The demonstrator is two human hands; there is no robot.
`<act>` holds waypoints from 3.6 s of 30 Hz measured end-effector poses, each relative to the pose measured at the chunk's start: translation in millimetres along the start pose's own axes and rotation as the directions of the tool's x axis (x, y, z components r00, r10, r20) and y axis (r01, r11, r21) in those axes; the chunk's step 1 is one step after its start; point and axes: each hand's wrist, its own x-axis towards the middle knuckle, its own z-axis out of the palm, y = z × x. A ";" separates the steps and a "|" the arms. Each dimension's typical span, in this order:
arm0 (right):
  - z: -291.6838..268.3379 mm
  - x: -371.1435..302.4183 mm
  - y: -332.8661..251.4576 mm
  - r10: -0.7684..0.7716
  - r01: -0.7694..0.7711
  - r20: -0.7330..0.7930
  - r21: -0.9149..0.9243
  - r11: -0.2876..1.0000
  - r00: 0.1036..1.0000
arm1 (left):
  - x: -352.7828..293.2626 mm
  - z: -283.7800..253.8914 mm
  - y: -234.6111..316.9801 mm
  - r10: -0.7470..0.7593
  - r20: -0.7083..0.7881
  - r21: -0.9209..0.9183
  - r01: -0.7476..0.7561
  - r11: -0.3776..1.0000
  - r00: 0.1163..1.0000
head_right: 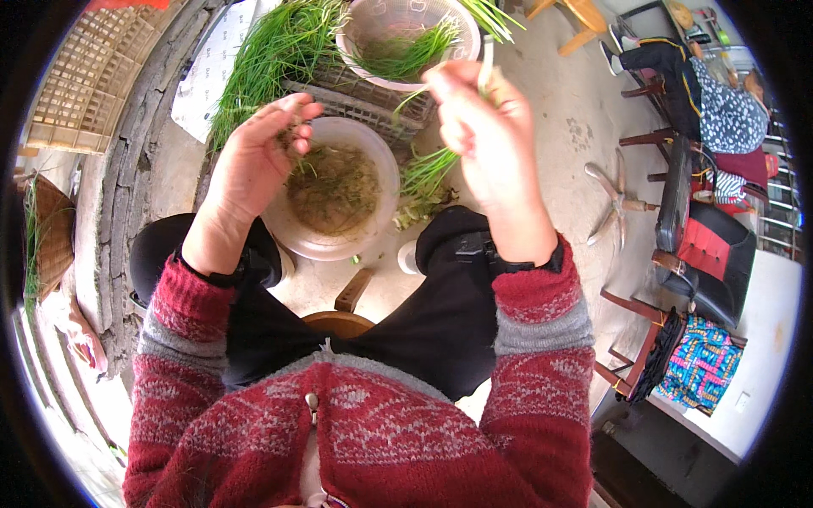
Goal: The person is trimming green vegetables, removing unwanted parts and placing them into a container. The task involves handling the vegetables with both hands, carefully separating and discarding the trimmed portions.
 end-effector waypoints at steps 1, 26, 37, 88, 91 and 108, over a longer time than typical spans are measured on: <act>6.9 -2.2 6.5 0.026 -0.024 0.026 -0.061 0.998 0.999 | -3.1 7.0 -0.1 0.000 0.074 0.055 -0.004 0.999 0.997; 28.8 4.8 33.5 0.183 -0.180 0.038 -0.078 0.981 0.982 | -11.1 24.1 -3.5 -0.171 0.171 0.041 0.166 0.985 0.970; -17.5 21.1 -24.9 0.077 -0.192 0.270 0.432 0.881 0.960 | -4.8 16.7 8.6 -0.194 0.228 -0.392 0.272 0.879 0.954; -58.1 11.3 -24.5 0.244 -0.314 0.210 0.440 0.841 0.947 | 7.0 -8.2 -20.0 0.190 0.141 0.988 -0.149 0.031 0.972; -62.2 17.5 -22.7 0.165 -0.322 0.329 0.509 0.798 0.930 | 6.5 3.5 -14.5 0.214 0.245 0.932 -0.291 0.217 0.946; -53.2 24.4 -23.1 0.129 -0.354 0.395 0.573 0.739 0.909 | -2.4 24.1 -33.9 0.188 0.712 0.688 -0.726 0.005 0.676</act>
